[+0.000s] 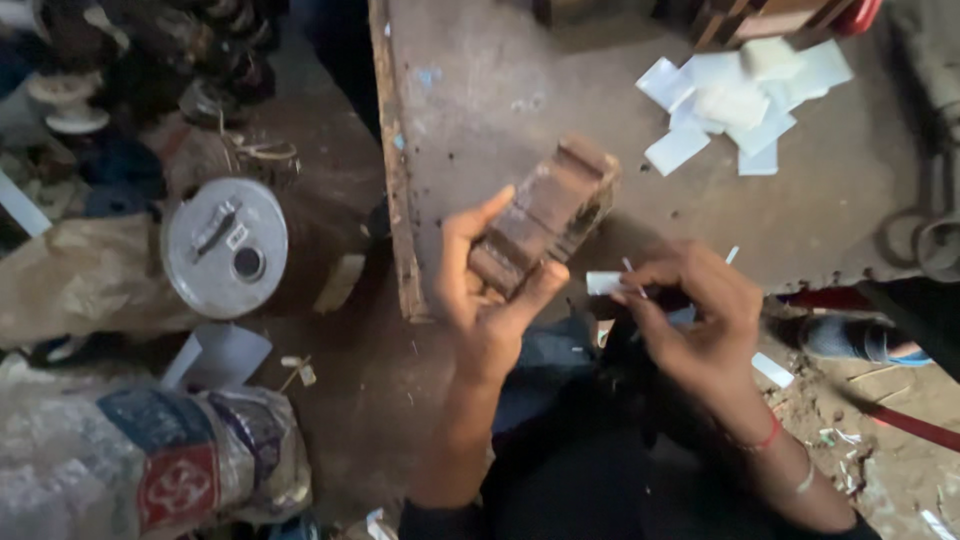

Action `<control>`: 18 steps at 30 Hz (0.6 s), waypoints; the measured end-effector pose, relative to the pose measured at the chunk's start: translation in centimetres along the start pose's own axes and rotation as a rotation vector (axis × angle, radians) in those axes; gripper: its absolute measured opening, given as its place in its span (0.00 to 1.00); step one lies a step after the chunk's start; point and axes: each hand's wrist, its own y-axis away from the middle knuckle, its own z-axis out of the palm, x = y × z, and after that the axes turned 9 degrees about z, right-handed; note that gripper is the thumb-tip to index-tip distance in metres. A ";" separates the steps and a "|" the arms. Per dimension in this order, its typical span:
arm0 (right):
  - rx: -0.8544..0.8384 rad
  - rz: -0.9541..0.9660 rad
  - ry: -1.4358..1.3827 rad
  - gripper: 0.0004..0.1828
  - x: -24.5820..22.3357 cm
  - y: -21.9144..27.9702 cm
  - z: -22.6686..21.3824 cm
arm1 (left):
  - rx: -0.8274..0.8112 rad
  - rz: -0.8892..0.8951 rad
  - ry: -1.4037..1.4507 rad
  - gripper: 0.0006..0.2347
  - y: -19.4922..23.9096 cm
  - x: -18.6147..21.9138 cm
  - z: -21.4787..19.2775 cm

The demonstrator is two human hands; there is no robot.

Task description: The person inserts white strips into the grooves of several motor stators on a wooden workbench. They use a metal tool to press the strips down and cut more strips from a sheet using shears.

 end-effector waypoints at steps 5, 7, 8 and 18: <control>-0.027 -0.071 0.015 0.10 -1.0 -1.2 1.9 | 0.020 -0.004 0.039 0.25 -0.4 0.0 -0.5; -0.033 -0.065 -0.007 0.09 -1.2 -1.6 2.2 | 0.003 0.010 0.057 0.25 -0.3 -0.1 -0.3; -0.035 -0.063 -0.017 0.09 -1.1 -1.9 2.3 | -0.010 0.014 0.086 0.26 -0.3 -0.2 -0.3; -0.150 0.090 0.013 0.05 -0.6 -1.8 2.3 | -0.165 -0.001 -0.171 0.34 1.0 1.1 -0.7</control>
